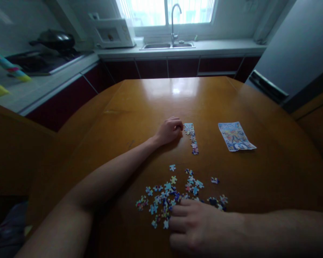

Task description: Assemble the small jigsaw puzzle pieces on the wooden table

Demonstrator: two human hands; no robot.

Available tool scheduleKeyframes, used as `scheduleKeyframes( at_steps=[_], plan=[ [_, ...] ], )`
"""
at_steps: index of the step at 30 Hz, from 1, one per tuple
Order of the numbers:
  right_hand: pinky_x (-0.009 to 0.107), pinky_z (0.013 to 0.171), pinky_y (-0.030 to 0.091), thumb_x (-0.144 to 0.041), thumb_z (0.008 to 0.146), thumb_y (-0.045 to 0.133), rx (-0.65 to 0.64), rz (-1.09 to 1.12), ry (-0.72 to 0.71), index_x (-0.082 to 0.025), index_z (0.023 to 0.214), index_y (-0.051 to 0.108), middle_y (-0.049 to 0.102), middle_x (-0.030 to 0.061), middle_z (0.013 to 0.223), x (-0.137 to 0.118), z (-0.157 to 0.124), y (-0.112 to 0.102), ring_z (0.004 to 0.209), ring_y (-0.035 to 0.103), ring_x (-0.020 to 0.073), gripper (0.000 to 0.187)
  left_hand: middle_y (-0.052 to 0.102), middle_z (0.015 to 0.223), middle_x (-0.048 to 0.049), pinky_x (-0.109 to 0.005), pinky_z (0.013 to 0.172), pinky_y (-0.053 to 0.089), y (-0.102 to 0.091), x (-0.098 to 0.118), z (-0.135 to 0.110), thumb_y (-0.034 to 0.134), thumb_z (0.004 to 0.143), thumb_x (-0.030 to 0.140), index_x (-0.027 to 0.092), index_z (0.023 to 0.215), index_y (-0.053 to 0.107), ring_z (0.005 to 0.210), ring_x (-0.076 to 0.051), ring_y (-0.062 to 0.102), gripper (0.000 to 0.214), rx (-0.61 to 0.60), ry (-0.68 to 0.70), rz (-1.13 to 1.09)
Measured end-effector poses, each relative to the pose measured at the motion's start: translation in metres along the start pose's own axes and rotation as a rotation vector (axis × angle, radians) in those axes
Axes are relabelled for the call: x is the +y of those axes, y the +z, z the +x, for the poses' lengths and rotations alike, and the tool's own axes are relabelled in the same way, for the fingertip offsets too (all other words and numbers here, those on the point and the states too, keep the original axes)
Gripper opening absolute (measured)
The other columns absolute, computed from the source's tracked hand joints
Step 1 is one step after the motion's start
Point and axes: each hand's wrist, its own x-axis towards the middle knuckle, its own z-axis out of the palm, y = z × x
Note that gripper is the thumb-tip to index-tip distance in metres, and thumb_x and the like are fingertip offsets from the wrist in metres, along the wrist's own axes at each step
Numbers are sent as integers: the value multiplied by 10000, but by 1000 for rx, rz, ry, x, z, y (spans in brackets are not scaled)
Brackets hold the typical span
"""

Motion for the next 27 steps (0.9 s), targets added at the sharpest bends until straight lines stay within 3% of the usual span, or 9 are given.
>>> scheduleKeyframes(
  at_steps=[2, 3, 6, 8, 11, 15, 19, 27],
  plan=[
    [285, 702, 503, -182, 963, 543, 111, 238, 129, -206, 983, 665, 678, 40, 915, 11, 1, -14, 802, 608, 159, 126, 621, 727, -15, -279, 695, 442, 0, 0, 0, 497, 734, 22, 174, 681, 634, 730, -151, 552, 211, -7, -3, 0],
    [262, 694, 517, -176, 963, 536, 216, 373, 267, -216, 1029, 683, 688, 49, 960, 20, 1, -22, 804, 628, 143, 166, 624, 729, -14, -279, 698, 444, 0, 0, 0, 498, 735, 22, 176, 684, 634, 733, -151, 554, 211, -8, -6, 2],
    [304, 662, 550, -230, 909, 638, 675, 608, 566, -206, 914, 737, 718, 43, 841, 57, 1, -44, 746, 667, 158, 102, 629, 735, -17, -284, 714, 456, -1, 1, 0, 503, 753, 22, 178, 688, 629, 748, -155, 561, 211, 7, 4, 18],
    [334, 648, 575, -276, 844, 722, 878, 785, 747, -195, 909, 734, 728, 32, 741, 85, -2, -53, 668, 686, 168, 105, 639, 762, -25, -293, 736, 465, -4, 5, 0, 501, 792, 29, 180, 713, 633, 777, -160, 570, 215, 26, 39, 35],
    [353, 690, 609, -327, 754, 806, 1070, 953, 865, -176, 842, 705, 759, 65, 782, 118, -10, -55, 722, 741, 203, 202, 664, 840, -42, -318, 789, 479, -7, 15, -1, 496, 863, 46, 182, 818, 656, 840, -169, 584, 215, 72, 130, 44],
    [349, 730, 627, -371, 715, 847, 1168, 1032, 881, -167, 856, 683, 773, 88, 838, 137, -21, -47, 771, 761, 219, 298, 679, 921, -56, -341, 814, 505, -8, 29, -1, 598, 917, 154, 185, 989, 665, 898, -182, 593, 103, 149, 214, 25],
    [349, 723, 633, -381, 733, 842, 1176, 1026, 877, -170, 877, 683, 772, 87, 836, 140, -25, -44, 753, 760, 216, 300, 701, 975, -55, -340, 805, 528, -5, 35, -1, 739, 868, 274, 203, 1042, 672, 924, -189, 607, 199, 146, 321, 18],
    [331, 676, 621, -372, 747, 819, 1137, 1033, 878, -160, 876, 697, 772, 100, 836, 140, -23, -45, 740, 756, 217, 277, 727, 929, -23, -318, 781, 530, -7, 36, -1, 706, 892, 221, 232, 965, 697, 878, -164, 620, 75, 104, 343, -4]
  ],
)
